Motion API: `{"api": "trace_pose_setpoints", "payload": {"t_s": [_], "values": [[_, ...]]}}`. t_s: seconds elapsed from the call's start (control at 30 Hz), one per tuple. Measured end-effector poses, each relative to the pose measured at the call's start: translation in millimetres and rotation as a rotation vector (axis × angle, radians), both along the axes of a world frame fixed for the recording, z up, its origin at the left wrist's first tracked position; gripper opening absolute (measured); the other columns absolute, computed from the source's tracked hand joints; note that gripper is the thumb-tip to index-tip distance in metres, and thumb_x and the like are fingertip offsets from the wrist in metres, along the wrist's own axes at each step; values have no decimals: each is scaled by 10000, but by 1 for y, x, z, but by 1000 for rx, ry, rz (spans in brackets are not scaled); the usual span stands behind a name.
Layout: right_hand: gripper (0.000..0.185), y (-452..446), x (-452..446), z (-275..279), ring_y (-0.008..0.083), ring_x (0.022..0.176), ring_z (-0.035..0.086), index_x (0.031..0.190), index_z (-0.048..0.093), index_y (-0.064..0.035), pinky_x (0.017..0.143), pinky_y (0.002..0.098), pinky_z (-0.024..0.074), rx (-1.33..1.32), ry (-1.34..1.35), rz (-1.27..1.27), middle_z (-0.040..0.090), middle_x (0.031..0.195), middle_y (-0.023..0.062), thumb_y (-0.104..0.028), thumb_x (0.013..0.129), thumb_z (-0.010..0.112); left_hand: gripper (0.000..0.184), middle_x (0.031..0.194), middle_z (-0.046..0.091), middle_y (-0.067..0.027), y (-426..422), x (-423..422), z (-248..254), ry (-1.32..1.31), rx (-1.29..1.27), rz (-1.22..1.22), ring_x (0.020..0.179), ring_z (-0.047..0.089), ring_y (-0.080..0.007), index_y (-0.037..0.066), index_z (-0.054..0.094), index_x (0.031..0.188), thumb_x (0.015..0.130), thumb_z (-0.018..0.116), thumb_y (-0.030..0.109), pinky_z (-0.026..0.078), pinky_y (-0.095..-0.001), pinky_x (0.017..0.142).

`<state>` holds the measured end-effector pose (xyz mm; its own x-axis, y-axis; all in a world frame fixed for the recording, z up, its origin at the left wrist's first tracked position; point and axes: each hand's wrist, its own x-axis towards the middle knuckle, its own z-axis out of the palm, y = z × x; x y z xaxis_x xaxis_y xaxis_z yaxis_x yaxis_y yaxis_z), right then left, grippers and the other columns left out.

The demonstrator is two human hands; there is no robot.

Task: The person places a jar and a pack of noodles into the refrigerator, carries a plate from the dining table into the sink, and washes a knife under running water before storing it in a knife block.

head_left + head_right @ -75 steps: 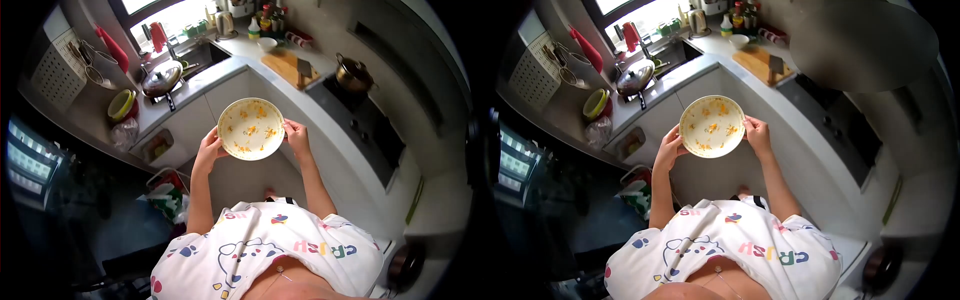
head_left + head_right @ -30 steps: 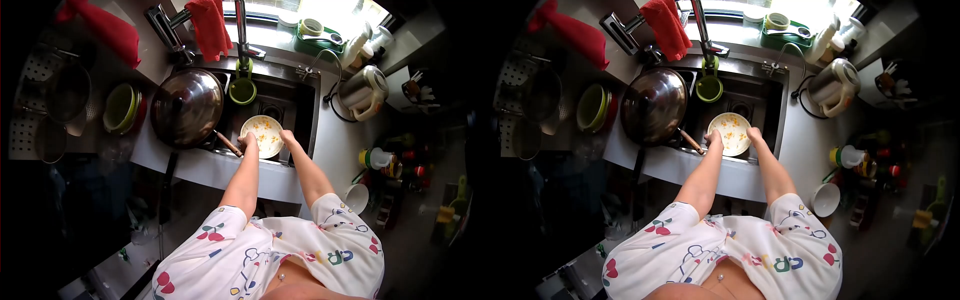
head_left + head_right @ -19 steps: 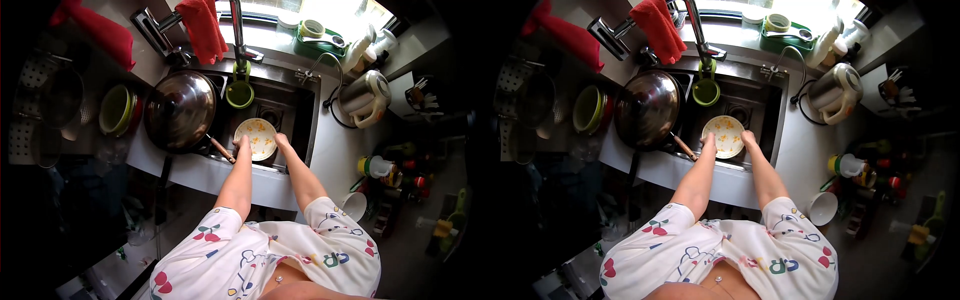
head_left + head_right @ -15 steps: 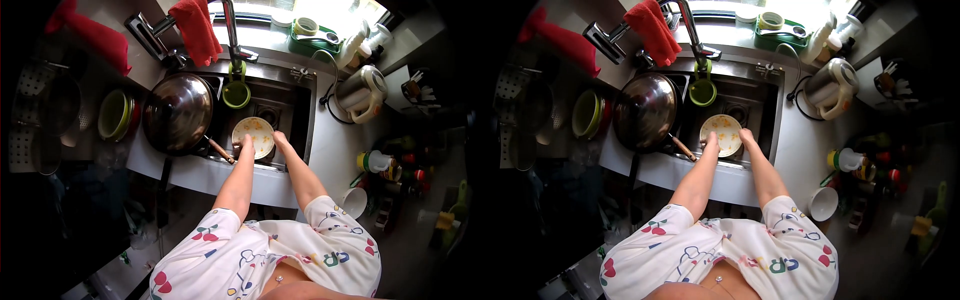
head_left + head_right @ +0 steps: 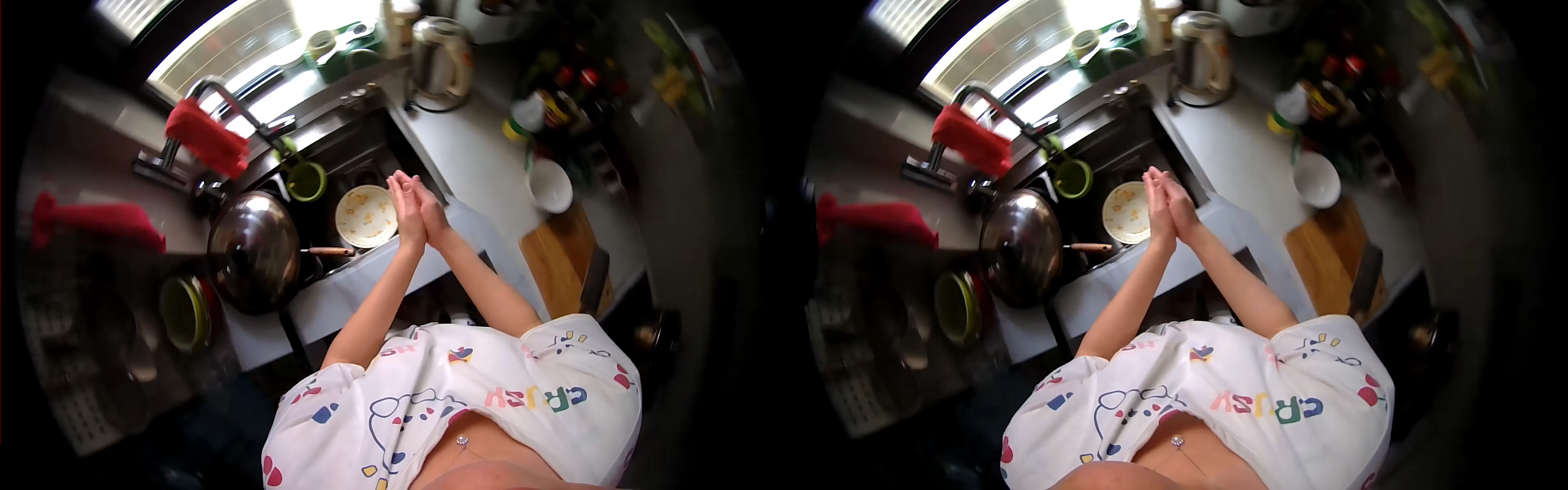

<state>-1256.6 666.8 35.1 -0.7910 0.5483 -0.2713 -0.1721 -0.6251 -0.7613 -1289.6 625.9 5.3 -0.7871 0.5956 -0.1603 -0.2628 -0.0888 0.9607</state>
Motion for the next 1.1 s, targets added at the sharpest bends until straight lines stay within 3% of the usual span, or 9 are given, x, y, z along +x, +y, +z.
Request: {"api": "trace_pose_setpoints", "payload": {"t_s": [0.1,0.17,0.2,0.3,0.43,0.7,0.83,1.0,1.1], "values": [[596,-34,47,25,189,1357,360,1449,351,0,1121,298,258,52,22,-167,394,1480,108,-426,1032,341,744,1599,89,-120,-25,39,15,97,114,-107,1465,120,-242,49,90,1530,1004,353,504,134,-328,1165],[441,-51,86,2,164,1293,453,1412,467,-153,1095,266,308,851,-198,-282,505,1394,129,-345,1020,403,735,1599,89,-127,-42,67,41,186,125,-213,1463,124,-246,17,117,1520,1008,360,484,134,-337,1166],[417,-57,94,-7,174,1221,517,1397,484,-126,1030,276,389,830,-162,-437,547,1349,93,-287,1017,423,716,1599,88,-127,-49,81,45,173,138,-262,1465,115,-244,15,121,1519,1014,356,464,128,-337,1169],[569,-82,138,40,187,1353,362,1442,366,2,1124,295,249,237,6,-366,400,1477,110,-398,1040,330,695,1591,88,-169,-64,120,54,154,159,-378,1474,67,-277,-6,125,1511,1022,334,442,89,-358,1177],[563,-107,193,59,181,1354,355,1438,369,7,1129,289,230,270,27,-508,395,1483,103,-391,1046,300,648,1597,95,-126,-80,170,69,169,184,-540,1468,100,-244,10,134,1516,1029,353,377,112,-339,1176],[549,-153,317,80,162,1315,393,1438,374,4,1104,273,259,404,60,-780,434,1453,88,-379,1051,294,554,1546,247,-161,-114,295,97,328,273,-707,1418,250,-279,20,242,1497,1035,346,308,209,-347,1143],[484,-188,393,91,152,1278,439,1421,406,7,1087,265,296,511,-55,-892,464,1430,69,-286,1046,315,522,1516,301,-168,-146,369,105,400,330,-768,1392,297,-289,25,286,1483,1032,342,281,234,-349,1130],[389,-221,479,51,187,1078,595,1356,533,-112,906,292,469,583,-418,-1024,607,1258,74,-268,1018,417,523,1489,333,-161,-182,445,96,345,366,-879,1366,329,-274,24,290,1479,1032,354,287,254,-347,1119],[385,-247,502,57,187,971,622,1322,568,-113,817,303,495,598,-395,-1118,641,1185,67,-290,1021,405,518,1489,333,-160,-201,475,87,368,337,-882,1364,332,-272,24,293,1477,1033,354,284,255,-349,1119]]}}
